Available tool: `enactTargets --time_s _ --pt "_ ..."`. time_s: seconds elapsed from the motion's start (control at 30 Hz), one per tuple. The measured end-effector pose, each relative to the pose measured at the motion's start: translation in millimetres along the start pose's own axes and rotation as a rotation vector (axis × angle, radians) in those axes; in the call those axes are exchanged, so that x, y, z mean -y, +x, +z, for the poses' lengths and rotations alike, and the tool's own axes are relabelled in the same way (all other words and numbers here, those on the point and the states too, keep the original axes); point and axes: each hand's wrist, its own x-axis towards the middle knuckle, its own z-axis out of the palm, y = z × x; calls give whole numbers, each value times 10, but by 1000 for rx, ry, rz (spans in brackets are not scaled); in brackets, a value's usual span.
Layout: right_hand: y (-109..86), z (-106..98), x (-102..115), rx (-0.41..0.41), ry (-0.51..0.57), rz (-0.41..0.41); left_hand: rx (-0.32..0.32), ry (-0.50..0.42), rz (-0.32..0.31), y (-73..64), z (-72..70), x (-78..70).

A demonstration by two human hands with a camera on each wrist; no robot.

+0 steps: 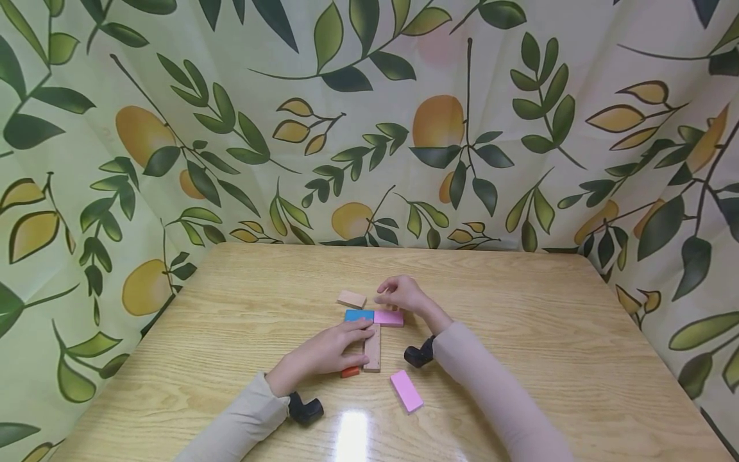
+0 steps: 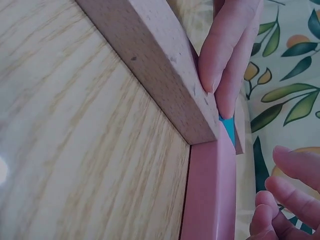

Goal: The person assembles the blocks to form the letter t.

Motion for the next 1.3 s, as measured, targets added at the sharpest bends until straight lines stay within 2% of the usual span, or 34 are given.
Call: enactTargets --time_s 0.8,1.3 --pt "187 133 -80 31 -19 -32 4 -11 7 5 6 6" --pt "201 195 -5 34 3 -25 3 -4 14 -3 -13 -2"
